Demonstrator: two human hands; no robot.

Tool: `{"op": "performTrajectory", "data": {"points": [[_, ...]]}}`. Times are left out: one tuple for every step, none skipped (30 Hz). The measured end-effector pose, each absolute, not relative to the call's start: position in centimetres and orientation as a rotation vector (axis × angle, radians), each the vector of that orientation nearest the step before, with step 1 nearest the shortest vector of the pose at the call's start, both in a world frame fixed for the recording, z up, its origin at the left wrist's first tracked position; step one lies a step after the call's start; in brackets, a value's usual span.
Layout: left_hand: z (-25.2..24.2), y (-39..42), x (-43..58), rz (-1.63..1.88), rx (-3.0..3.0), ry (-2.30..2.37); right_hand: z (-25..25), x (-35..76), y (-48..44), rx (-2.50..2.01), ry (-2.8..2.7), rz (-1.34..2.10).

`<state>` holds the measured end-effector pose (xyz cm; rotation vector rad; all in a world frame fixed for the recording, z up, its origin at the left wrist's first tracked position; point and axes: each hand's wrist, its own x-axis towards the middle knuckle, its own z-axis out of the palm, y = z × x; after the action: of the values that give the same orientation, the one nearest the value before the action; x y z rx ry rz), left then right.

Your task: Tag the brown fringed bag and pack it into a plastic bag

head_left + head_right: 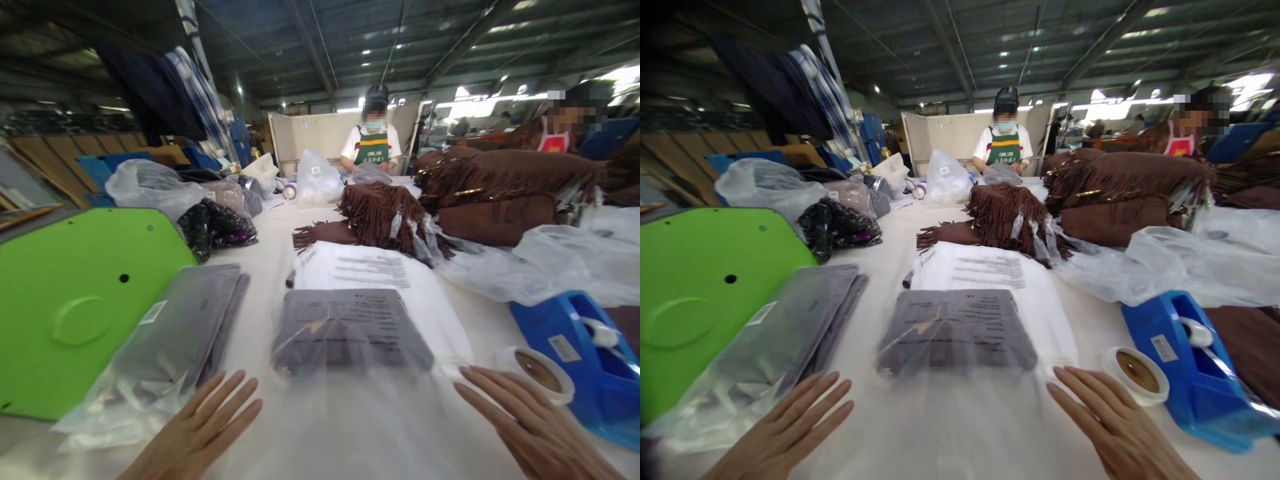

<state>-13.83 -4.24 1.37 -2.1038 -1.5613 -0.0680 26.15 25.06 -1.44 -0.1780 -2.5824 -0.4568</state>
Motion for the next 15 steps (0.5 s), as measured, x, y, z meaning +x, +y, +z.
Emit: {"op": "performTrajectory", "data": {"points": [[1.6, -3.0, -13.9, -0.051, -2.148, -1.504, -0.7, 24.9, 25.7, -0.057, -2.642, -0.524], [1.6, -1.8, -14.0, -0.033, -2.205, -1.419, -0.2, 23.7, 26.2, 0.086, -2.684, -0.560], [1.6, -0.7, -14.0, -0.010, -2.258, -1.336, 0.1, 22.6, 26.7, 0.214, -2.731, -0.581], [1.5, 0.2, -14.1, 0.021, -2.301, -1.270, 0.3, 21.7, 27.1, 0.323, -2.772, -0.573], [1.3, 0.9, -14.3, 0.046, -2.333, -1.225, 0.4, 21.0, 27.4, 0.416, -2.804, -0.541], [1.2, 1.4, -14.4, 0.075, -2.374, -1.193, 0.5, 20.6, 27.5, 0.494, -2.833, -0.490], [1.0, 1.7, -14.6, 0.091, -2.423, -1.178, 0.4, 20.3, 27.6, 0.561, -2.859, -0.425], [0.8, 1.9, -14.8, 0.088, -2.486, -1.180, 0.3, 20.2, 27.4, 0.593, -2.880, -0.336], [0.6, 1.9, -14.9, 0.072, -2.555, -1.222, 0.0, 20.2, 27.2, 0.548, -2.895, -0.223], [0.3, 1.8, -15.0, 0.028, -2.619, -1.308, -0.5, 20.3, 26.8, 0.408, -2.897, -0.091], [-0.1, 1.6, -15.1, -0.048, -2.661, -1.438, -1.1, 20.5, 26.4, 0.201, -2.876, 0.039], [-0.6, 1.4, -15.1, -0.152, -2.667, -1.589, -1.8, 20.6, 25.9, -0.020, -2.834, 0.148], [-1.2, 1.1, -15.1, -0.266, -2.632, -1.769, -2.5, 20.8, 25.5, -0.204, -2.781, 0.225], [-1.9, 0.7, -15.0, -0.364, -2.551, -1.972, -3.2, 20.9, 25.1, -0.349, -2.726, 0.278], [-2.5, 0.3, -15.0, -0.447, -2.416, -2.164, -3.8, 21.0, 24.9, -0.450, -2.687, 0.309]]}}
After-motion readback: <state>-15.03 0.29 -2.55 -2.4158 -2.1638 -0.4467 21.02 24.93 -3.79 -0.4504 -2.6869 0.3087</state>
